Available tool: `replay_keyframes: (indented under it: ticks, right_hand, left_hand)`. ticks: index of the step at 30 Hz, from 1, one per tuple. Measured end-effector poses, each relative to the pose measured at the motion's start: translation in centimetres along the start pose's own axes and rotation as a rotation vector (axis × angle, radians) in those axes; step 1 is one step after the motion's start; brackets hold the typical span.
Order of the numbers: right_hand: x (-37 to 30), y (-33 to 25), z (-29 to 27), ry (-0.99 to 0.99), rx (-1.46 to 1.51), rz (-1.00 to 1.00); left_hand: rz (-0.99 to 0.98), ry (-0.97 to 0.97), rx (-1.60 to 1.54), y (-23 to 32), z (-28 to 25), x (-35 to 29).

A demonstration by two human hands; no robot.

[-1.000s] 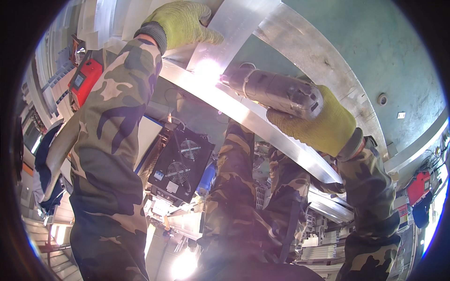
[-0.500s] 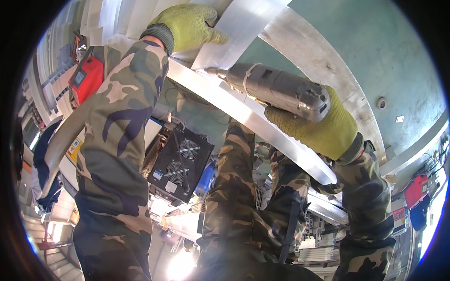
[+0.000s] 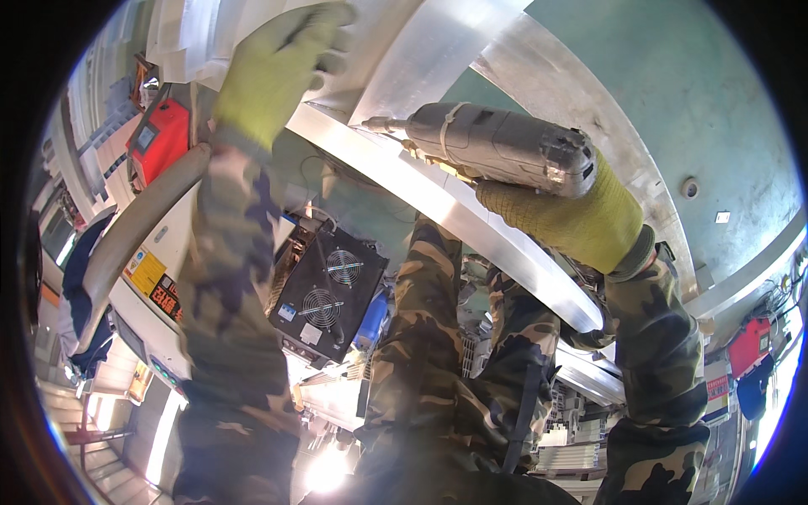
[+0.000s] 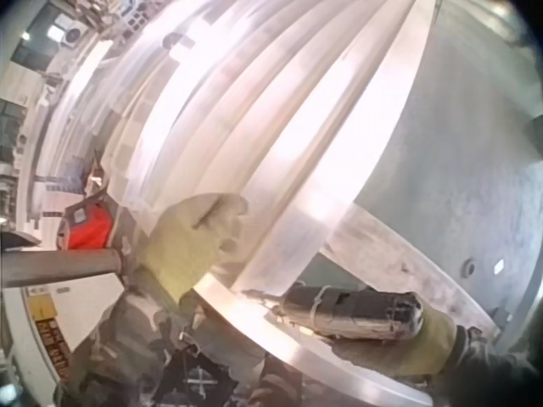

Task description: The person positions long aluminum strips onto a metal frame and welds them in place using a handheld welding torch. After welding, the person uses an angle grinder to smooth the welded seams. The task is repeated for multiple strips.

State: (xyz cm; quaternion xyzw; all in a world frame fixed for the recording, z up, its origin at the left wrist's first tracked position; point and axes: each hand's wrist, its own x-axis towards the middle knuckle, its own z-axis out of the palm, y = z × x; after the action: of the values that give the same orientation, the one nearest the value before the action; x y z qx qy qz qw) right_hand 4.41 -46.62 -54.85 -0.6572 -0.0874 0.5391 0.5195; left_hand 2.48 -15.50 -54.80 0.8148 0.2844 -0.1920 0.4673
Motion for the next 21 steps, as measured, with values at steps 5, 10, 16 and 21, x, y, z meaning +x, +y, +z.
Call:
replay_keyframes:
  ticks: [5,10,16,21]
  right_hand:
    - [0.2,-0.5,-0.3,-0.006,0.038,0.018]
    - [0.7,-1.0,-0.3,-0.042,0.108,0.195]
    - [0.8,-1.2,-0.6,-0.060,0.146,0.152]
    - [1.3,-0.9,-0.7,-0.079,0.121,0.097]
  left_hand:
    - [-0.378,0.190,-0.309,-1.2,4.8,-10.2]
    - [-0.480,0.006,-0.735,-3.4,13.6,-14.3]
    - [-0.420,0.031,-0.898,-2.9,14.9,-12.3]
    - [-0.382,0.010,-0.926,-4.3,15.1,-12.1]
